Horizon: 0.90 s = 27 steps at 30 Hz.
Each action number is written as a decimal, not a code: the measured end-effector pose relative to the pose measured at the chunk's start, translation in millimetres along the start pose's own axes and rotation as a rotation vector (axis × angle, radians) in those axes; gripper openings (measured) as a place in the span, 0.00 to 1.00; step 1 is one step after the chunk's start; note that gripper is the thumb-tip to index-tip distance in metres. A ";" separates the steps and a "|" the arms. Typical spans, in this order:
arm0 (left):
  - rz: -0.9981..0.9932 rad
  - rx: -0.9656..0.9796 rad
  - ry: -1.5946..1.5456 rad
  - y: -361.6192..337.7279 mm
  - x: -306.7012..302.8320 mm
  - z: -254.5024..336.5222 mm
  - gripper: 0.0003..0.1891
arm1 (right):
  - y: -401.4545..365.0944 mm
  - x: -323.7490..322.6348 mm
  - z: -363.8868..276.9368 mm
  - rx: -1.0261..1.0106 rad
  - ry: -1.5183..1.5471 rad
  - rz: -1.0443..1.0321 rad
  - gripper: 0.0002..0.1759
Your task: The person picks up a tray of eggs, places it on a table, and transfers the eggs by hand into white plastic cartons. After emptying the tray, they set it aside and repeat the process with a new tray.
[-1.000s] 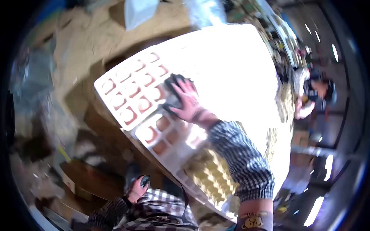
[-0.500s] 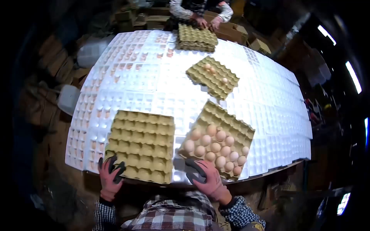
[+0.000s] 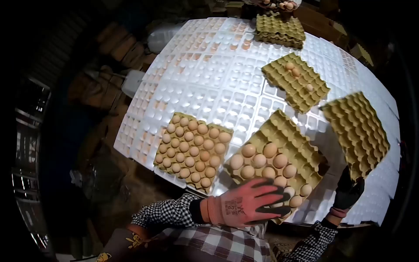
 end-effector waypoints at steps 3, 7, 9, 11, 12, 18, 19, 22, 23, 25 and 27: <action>-0.221 -0.314 -0.023 -101.1 -4.2 -30.3 0.25 | -14.4 -47.2 -2.3 -0.336 -0.275 0.942 0.27; 0.050 -1.052 0.459 -258.0 -133.9 -64.5 0.27 | -81.0 67.5 75.6 -0.521 -0.998 0.549 0.24; 0.067 -0.990 0.590 -297.3 -180.3 -100.4 0.28 | -110.4 152.7 163.8 -0.668 -1.737 0.411 0.20; -0.231 -0.720 0.740 -301.0 -175.7 -139.8 0.31 | -126.4 184.8 273.4 -0.250 -1.247 0.335 0.26; -0.304 -0.652 0.639 -322.7 -167.6 -162.8 0.36 | -126.3 227.3 329.0 -0.134 -1.218 0.264 0.33; 0.655 -1.320 -0.816 -384.3 -206.9 -194.9 0.31 | -113.9 282.3 534.0 -0.255 -1.867 -0.834 0.42; 0.779 -1.399 -1.023 -378.3 -214.5 -195.1 0.30 | -113.1 276.8 544.5 -0.266 -1.954 -0.791 0.37; 0.055 -0.919 -0.104 -320.0 -221.5 -202.2 0.28 | -111.0 276.4 514.1 0.084 -1.394 -0.086 0.22; -0.057 -0.674 0.210 -299.8 -211.5 -201.8 0.28 | -110.3 267.2 508.7 0.347 -0.971 0.161 0.20; -0.261 -0.604 0.368 -306.6 -182.8 -221.1 0.28 | -105.5 274.8 500.1 0.510 -0.776 0.240 0.19; -0.111 -0.831 0.111 -306.2 -197.4 -222.3 0.27 | -99.8 234.0 525.3 0.324 -1.140 0.144 0.21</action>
Point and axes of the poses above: each hand's wrist, its own y-axis towards the middle knuckle, its own x-axis out of the palm, z = x × y, the point moved 3 cm from there along y, towards the middle knuckle, and after that the axes turned 11 degrees about z, right-handed, at the moved point
